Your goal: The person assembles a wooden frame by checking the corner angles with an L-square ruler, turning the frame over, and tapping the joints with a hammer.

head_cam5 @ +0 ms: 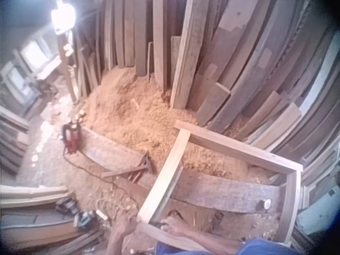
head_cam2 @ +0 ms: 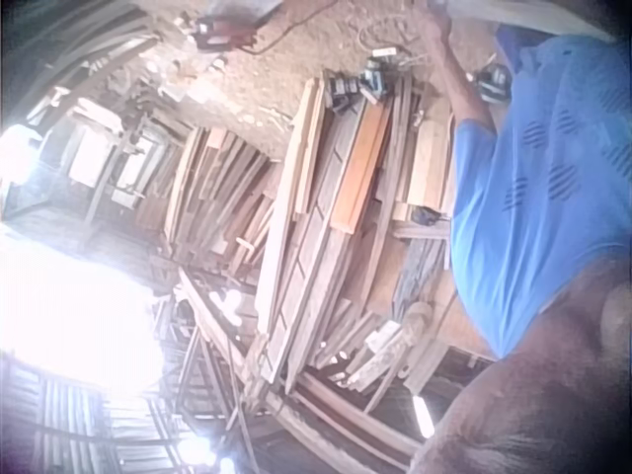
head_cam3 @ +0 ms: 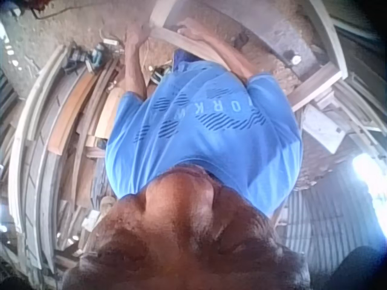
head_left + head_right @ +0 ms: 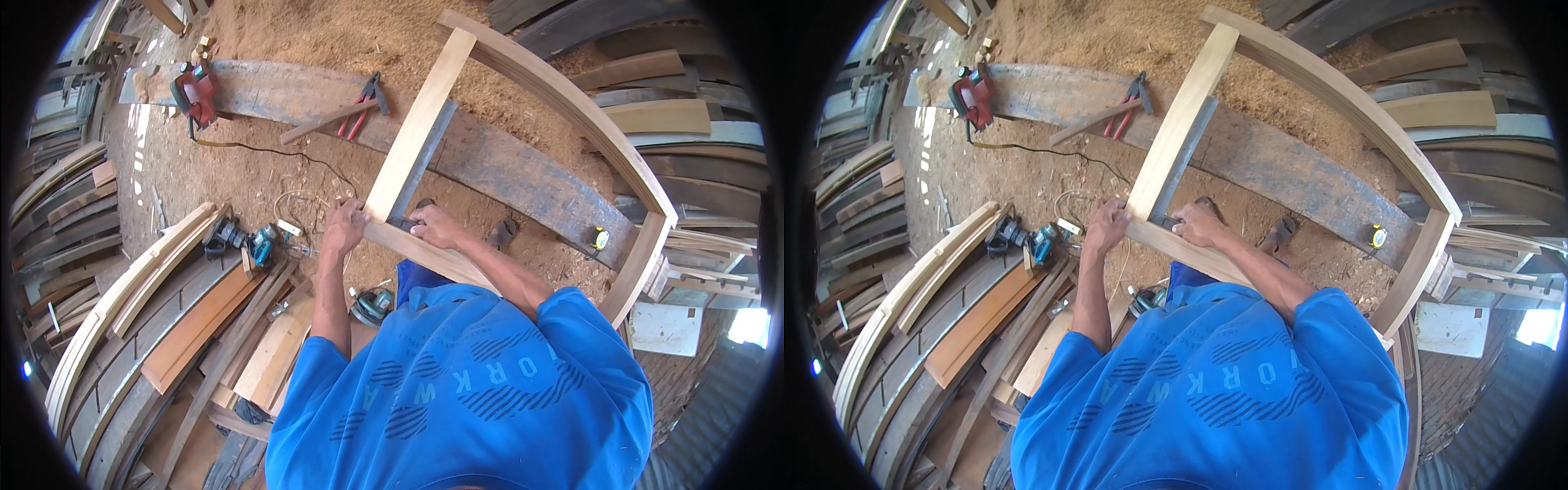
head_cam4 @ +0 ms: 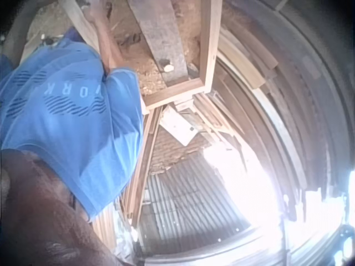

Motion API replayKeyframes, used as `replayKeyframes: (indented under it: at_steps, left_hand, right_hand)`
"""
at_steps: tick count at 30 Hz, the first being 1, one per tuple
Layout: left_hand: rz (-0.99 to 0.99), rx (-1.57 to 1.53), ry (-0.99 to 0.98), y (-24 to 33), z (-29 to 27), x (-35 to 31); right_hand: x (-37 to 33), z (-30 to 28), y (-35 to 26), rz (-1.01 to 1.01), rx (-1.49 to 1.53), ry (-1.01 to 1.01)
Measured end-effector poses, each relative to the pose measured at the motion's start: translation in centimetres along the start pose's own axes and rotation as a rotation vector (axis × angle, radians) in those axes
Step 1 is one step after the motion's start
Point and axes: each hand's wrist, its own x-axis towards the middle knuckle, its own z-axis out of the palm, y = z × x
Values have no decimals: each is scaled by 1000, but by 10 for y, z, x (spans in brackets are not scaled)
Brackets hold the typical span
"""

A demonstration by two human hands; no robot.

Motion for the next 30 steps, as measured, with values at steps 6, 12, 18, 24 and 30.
replayKeyframes:
  at_steps: [6, 12, 18, 24, 30]
  left_hand:
    - [-30, 0, -25, -4, -2, 1]
    - [181, 200, 327, 50, 7, -9]
    - [270, -784, 54, 135, 65, -6]
    - [317, -755, -38, 227, 95, -6]
    - [494, -196, -196, 326, 199, -47]
  right_hand:
    - [-1, -2, -4, -1, 19, 3]
    - [-33, -28, -30, -5, 115, 243]
    - [-70, -73, -82, -350, -127, 610]
    - [-161, -127, -67, -292, -241, 819]
    - [-353, -185, 90, 220, -360, 1348]
